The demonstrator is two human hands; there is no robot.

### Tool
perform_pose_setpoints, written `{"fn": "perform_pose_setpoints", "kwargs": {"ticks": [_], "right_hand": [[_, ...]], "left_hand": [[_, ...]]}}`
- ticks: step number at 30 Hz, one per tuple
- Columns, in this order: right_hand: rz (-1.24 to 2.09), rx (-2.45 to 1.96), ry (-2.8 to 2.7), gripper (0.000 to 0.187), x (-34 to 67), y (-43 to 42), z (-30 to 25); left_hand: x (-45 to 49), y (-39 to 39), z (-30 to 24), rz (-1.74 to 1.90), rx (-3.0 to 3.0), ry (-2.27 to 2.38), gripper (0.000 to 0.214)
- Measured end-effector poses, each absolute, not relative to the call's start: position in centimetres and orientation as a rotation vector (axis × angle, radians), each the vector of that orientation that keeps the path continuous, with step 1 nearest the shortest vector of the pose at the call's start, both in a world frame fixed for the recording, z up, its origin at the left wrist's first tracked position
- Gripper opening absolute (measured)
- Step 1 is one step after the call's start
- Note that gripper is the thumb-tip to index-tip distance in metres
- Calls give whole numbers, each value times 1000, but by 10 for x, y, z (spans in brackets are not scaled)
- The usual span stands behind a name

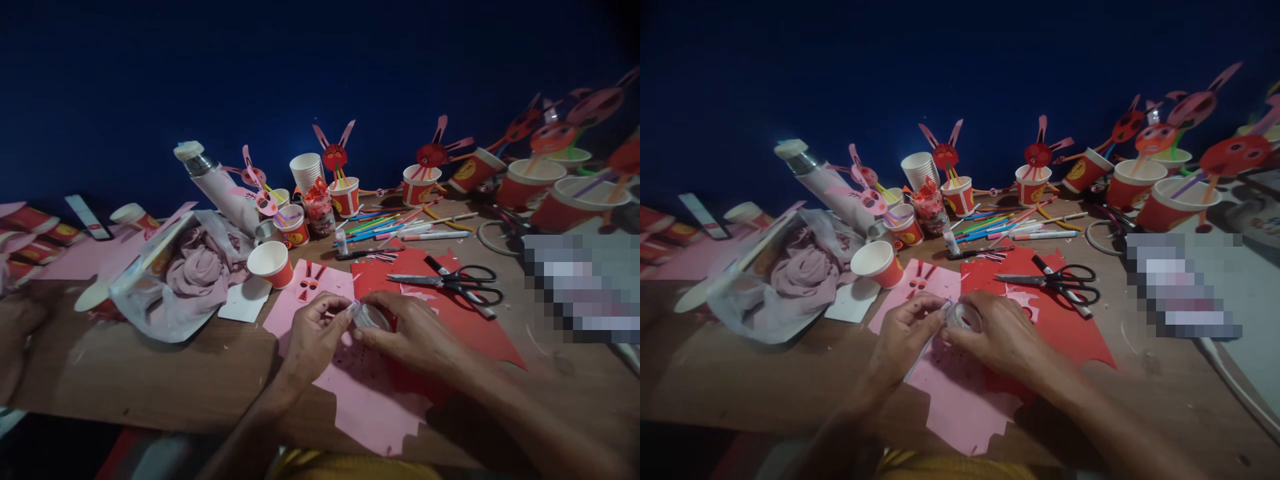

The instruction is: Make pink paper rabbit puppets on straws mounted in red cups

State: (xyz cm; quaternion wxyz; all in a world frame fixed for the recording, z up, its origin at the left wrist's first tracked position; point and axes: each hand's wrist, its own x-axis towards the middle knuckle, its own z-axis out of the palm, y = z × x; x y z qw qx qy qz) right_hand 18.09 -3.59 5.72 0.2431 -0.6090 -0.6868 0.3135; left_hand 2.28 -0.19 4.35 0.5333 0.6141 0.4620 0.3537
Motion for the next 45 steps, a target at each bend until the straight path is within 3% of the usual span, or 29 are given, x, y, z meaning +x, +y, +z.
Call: {"fn": "perform_pose_setpoints", "kwargs": {"ticks": [7, 15, 23, 45], "right_hand": [[825, -1678, -1888, 22, 182, -36, 60], [688, -1805, -1934, 20, 183, -35, 60], [659, -1781, -1959, 22, 183, -36, 59], [740, -1710, -1964, 21, 183, -39, 57]], "left_hand": [[28, -3, 38, 904, 1339, 1094, 11], [34, -10, 40, 1117, 1671, 1188, 8], [33, -3, 41, 782, 1235, 1114, 16], [30, -5, 46, 764, 816, 997, 24]]}}
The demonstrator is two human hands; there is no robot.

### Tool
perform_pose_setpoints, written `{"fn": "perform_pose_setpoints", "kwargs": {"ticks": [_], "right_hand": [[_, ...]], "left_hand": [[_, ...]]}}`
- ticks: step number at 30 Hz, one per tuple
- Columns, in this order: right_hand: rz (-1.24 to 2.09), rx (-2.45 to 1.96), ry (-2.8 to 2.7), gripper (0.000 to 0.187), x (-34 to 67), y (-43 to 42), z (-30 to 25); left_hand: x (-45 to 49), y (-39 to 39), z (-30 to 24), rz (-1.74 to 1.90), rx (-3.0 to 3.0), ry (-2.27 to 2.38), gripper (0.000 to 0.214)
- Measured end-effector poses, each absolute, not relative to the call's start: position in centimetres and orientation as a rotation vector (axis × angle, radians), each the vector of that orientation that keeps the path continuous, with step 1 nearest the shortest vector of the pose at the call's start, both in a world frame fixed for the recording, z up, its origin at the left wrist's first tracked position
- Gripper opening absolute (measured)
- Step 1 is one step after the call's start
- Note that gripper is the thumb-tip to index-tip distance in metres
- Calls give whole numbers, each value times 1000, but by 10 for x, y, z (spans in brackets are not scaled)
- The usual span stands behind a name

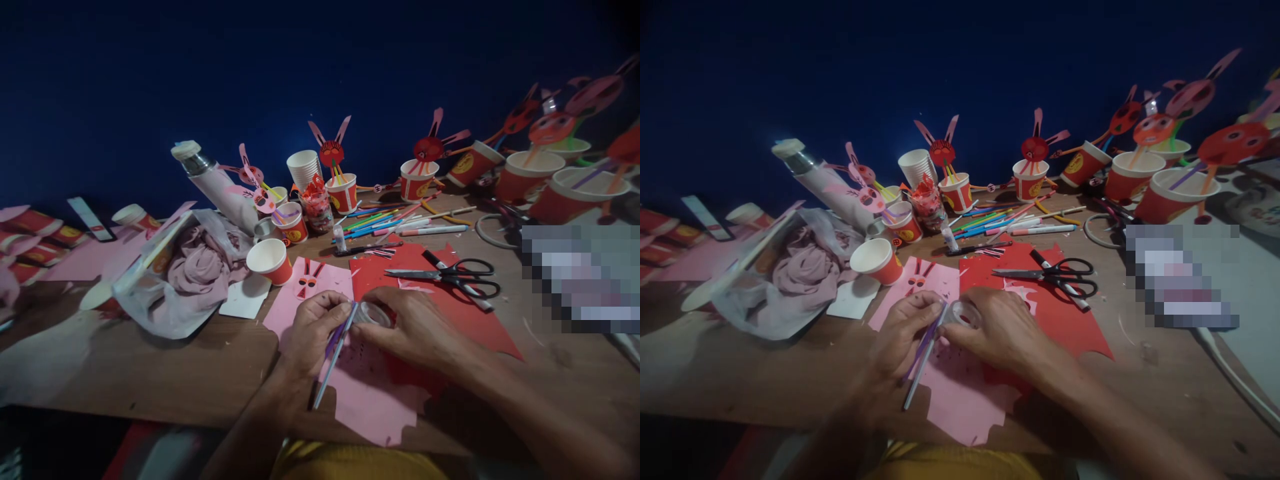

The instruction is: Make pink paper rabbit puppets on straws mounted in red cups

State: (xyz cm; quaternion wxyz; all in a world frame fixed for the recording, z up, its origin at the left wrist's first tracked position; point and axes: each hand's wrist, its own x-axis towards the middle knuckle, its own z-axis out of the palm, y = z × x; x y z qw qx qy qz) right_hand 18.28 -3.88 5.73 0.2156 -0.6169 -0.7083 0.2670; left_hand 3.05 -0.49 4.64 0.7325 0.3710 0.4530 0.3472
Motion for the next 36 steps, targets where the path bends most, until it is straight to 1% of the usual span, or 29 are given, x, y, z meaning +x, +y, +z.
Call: {"fn": "perform_pose_setpoints", "kwargs": {"ticks": [8, 15, 22, 27, 29, 36], "right_hand": [[772, -1679, -1963, 24, 184, -38, 55], [908, -1601, -1948, 28, 183, -37, 55], [1013, -1581, -1857, 23, 180, -36, 56], [1188, -1364, -1687, 32, 181, -37, 51], [1200, -1303, -1648, 30, 182, -37, 50], [1030, -1303, -1730, 16, 181, -37, 49]], "left_hand": [[24, -6, 51, 728, 796, 946, 19], [20, -4, 52, 674, 734, 906, 22], [19, -3, 57, 661, 761, 903, 24], [15, -3, 57, 654, 776, 899, 25], [13, -3, 55, 650, 781, 908, 24], [13, -3, 51, 663, 801, 939, 23]]}}
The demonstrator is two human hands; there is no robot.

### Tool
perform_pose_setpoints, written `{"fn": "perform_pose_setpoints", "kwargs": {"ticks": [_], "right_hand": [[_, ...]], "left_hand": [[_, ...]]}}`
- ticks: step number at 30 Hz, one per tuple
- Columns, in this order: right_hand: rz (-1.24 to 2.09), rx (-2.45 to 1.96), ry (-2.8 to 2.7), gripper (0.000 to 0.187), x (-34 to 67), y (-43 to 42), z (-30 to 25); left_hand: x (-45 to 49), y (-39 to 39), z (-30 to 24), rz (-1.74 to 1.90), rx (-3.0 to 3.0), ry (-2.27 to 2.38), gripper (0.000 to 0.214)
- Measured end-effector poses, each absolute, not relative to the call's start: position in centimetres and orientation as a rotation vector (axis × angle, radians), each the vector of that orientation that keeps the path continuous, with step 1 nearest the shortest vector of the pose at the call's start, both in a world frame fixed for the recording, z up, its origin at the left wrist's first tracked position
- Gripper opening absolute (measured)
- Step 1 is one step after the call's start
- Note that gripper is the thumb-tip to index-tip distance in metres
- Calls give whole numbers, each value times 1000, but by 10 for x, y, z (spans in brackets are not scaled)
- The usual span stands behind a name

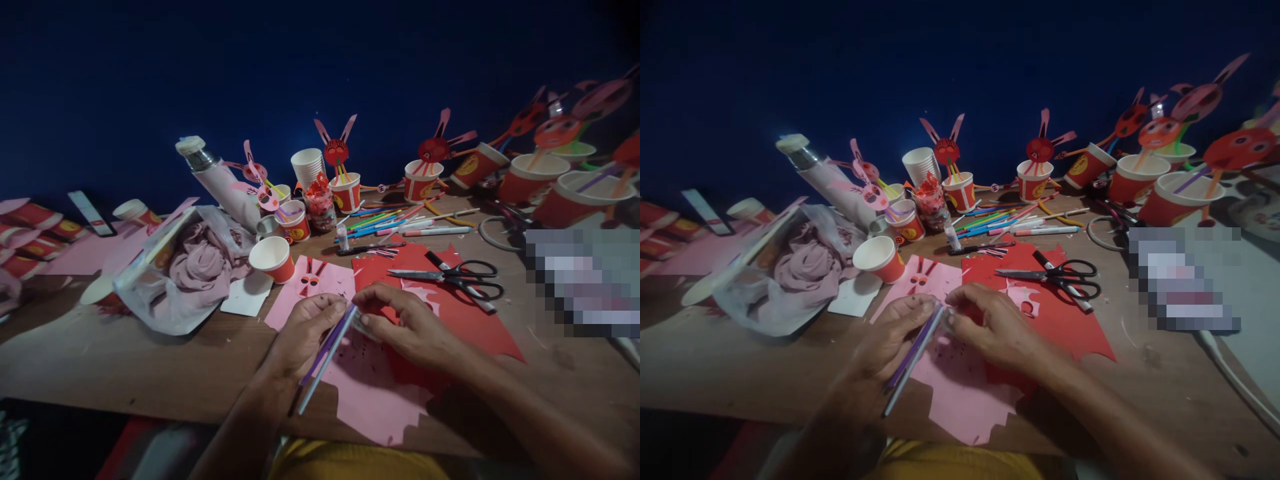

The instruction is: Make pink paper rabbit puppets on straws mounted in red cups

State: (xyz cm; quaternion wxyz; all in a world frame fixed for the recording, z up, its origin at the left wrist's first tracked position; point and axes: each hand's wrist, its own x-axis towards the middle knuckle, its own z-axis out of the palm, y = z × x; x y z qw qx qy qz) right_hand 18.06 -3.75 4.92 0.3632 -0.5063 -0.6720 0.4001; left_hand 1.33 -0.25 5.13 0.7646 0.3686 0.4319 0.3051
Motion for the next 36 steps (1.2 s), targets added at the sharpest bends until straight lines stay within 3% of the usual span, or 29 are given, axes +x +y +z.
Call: {"fn": "perform_pose_setpoints", "kwargs": {"ticks": [11, 25, 36], "right_hand": [[892, -1329, -1723, 5, 178, -37, 48], [885, -1421, -1751, 7, 179, -35, 48], [863, -1381, -1784, 11, 184, -23, 63]], "left_hand": [[18, -2, 54, 698, 920, 979, 20], [18, 0, 58, 682, 1210, 1015, 17], [13, 14, 54, 628, 875, 928, 22]]}}
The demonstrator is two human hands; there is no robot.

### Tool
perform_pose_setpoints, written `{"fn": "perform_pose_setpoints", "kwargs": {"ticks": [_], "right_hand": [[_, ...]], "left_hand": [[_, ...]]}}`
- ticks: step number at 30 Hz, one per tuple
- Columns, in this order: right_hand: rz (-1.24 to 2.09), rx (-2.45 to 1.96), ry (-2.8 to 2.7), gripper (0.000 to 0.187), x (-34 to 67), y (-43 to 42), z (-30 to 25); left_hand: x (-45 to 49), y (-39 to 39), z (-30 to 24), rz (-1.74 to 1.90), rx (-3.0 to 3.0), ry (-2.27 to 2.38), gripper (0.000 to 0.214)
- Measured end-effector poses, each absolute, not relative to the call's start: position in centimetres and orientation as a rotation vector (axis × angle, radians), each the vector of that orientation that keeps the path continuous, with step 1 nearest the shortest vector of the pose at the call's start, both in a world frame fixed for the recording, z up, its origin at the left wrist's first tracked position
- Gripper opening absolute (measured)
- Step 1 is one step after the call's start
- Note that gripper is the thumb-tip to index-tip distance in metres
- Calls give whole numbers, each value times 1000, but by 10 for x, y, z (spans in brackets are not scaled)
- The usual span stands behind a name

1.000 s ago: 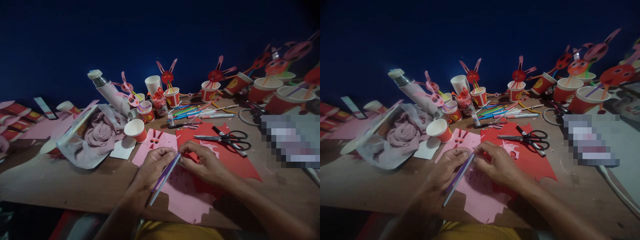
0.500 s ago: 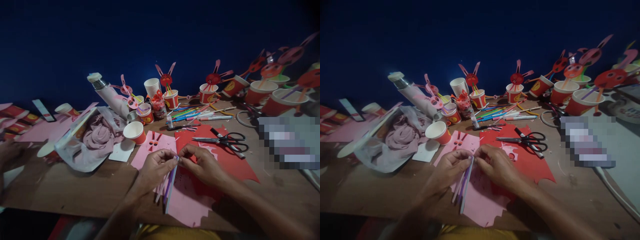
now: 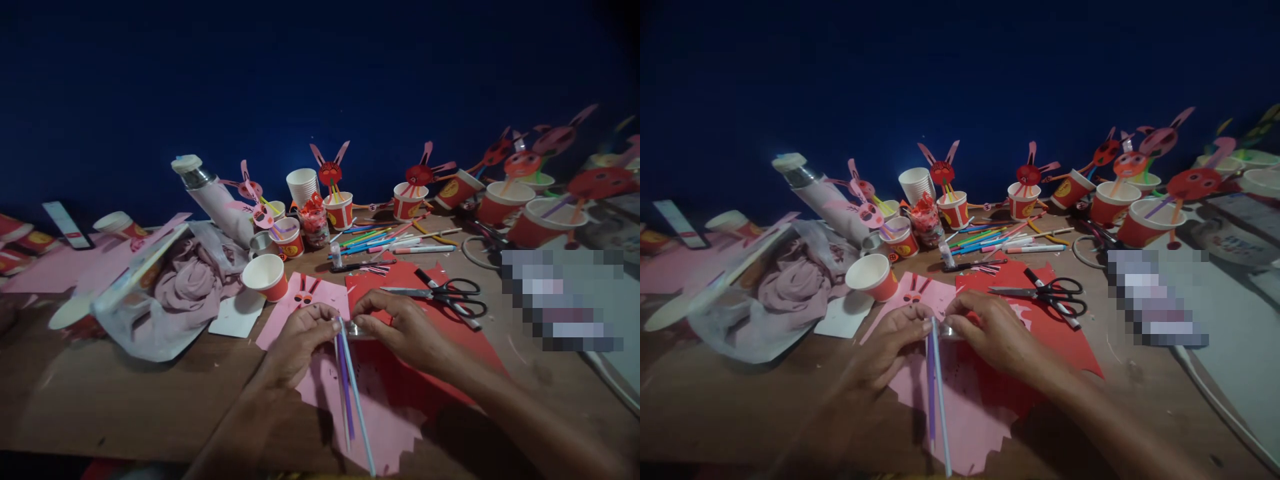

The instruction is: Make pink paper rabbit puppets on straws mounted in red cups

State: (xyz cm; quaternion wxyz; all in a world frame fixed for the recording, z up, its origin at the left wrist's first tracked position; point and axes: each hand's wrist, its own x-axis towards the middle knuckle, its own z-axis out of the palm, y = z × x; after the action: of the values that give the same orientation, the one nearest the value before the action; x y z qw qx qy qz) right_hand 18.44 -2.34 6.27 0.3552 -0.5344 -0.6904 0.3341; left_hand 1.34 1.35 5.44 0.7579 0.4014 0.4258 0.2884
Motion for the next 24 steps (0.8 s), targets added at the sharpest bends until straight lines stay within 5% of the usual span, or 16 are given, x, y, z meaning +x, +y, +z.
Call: {"fn": "perform_pose_setpoints", "kwargs": {"ticks": [8, 15, 24], "right_hand": [[732, -1508, -1722, 16, 219, -26, 68], [106, -2079, -1792, 21, 286, -45, 49], [-27, -2204, -2129, 29, 309, -42, 39]], "left_hand": [[9, 20, 60, 633, 759, 945, 25], [-1, 32, 55, 689, 747, 961, 17], [0, 36, 52, 740, 712, 1026, 25]]}}
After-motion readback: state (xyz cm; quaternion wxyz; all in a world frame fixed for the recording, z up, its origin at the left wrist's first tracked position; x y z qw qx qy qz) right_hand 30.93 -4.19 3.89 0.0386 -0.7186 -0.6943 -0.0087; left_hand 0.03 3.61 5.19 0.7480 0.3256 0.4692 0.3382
